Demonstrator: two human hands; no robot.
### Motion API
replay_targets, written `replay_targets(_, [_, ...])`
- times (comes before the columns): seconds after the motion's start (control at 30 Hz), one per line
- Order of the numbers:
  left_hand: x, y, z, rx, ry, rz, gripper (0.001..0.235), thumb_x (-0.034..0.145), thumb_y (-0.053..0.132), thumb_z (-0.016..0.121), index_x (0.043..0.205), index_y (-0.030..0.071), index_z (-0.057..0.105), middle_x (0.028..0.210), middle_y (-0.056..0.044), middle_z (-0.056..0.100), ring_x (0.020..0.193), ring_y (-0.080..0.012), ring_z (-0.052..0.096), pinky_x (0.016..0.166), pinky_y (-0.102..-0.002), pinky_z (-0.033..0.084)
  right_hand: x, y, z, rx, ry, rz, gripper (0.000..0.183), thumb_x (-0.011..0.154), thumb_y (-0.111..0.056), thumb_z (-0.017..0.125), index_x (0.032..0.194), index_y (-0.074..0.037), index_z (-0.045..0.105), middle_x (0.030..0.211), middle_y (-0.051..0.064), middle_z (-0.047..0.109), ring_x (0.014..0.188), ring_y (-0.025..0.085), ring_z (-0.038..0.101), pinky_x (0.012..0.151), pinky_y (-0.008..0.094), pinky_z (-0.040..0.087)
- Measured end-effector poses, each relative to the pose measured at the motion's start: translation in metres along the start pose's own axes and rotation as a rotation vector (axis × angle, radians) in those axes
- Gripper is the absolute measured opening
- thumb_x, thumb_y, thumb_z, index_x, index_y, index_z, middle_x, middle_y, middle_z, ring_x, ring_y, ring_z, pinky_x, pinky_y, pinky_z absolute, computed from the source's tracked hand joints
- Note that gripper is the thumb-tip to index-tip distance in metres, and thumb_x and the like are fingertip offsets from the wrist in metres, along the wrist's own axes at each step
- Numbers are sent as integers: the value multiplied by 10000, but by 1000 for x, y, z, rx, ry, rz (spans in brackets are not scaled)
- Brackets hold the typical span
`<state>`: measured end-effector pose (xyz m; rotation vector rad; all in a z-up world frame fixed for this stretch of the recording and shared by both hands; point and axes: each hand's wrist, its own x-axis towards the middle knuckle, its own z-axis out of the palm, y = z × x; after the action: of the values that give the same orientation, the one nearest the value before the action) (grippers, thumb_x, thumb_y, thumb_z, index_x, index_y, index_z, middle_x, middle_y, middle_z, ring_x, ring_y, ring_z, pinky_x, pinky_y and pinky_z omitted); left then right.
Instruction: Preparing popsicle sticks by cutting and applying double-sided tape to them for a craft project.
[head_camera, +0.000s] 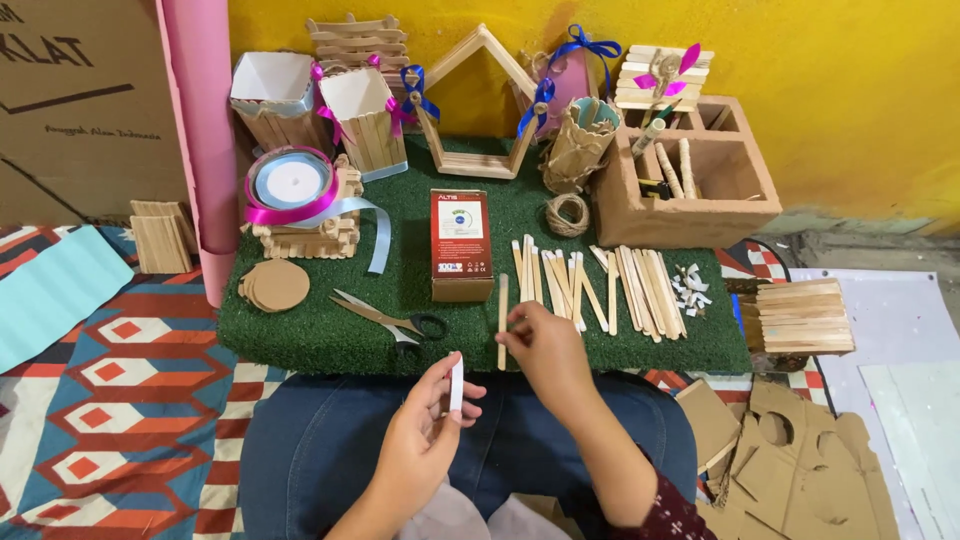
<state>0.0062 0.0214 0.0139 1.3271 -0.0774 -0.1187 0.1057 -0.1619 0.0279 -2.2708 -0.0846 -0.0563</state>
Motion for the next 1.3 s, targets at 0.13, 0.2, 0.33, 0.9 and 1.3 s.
replay_targets(0.13, [-3, -1, -1, -6, -7, 12, 633, 910, -85, 500, 1517, 45, 375, 1198, -194, 682, 982, -221, 687, 898, -335, 569, 3, -7, 13, -144, 54, -80, 208, 770, -124, 798, 950, -50, 722, 744, 77, 758, 567, 236, 670, 550, 348, 517])
replay_targets(0.2, [-2, 1, -2, -2, -9, -12, 644, 902, -96, 493, 1519, 45, 374, 1201, -187, 686, 997, -220, 693, 908, -332, 568, 5, -4, 18, -350, 82, -141, 123, 812, -145, 755, 858, -57, 683, 780, 120, 730, 631, 327, 671, 594, 435, 521])
replay_targets(0.33, [-2, 7, -3, 20, 14, -24, 673, 889, -116, 498, 1525, 53, 358, 1202, -191, 687, 992, -222, 703, 903, -331, 577, -13, -28, 1, -273, 169, -235, 131, 822, -114, 746, 935, -67, 698, 768, 94, 702, 591, 282, 651, 553, 412, 501])
replay_targets(0.9, [-12, -2, -10, 342, 164, 111, 661, 847, -115, 576, 1477, 31, 438, 1107, -110, 716, 978, -172, 775, 814, -249, 612, -62, -72, 13, 281, -127, -154, 41, 797, -15, 742, 832, -32, 728, 844, 17, 687, 670, 120, 610, 604, 233, 502])
replay_targets(1.3, [-18, -26, -73, -112, 260, -79, 382, 924, -53, 586, 1299, 6, 539, 1010, -195, 703, 817, -270, 755, 783, -366, 634, -19, -76, 40, -112, 8, -565, 255, 806, -28, 707, 1052, -52, 649, 1020, 81, 667, 876, 275, 652, 764, 372, 524])
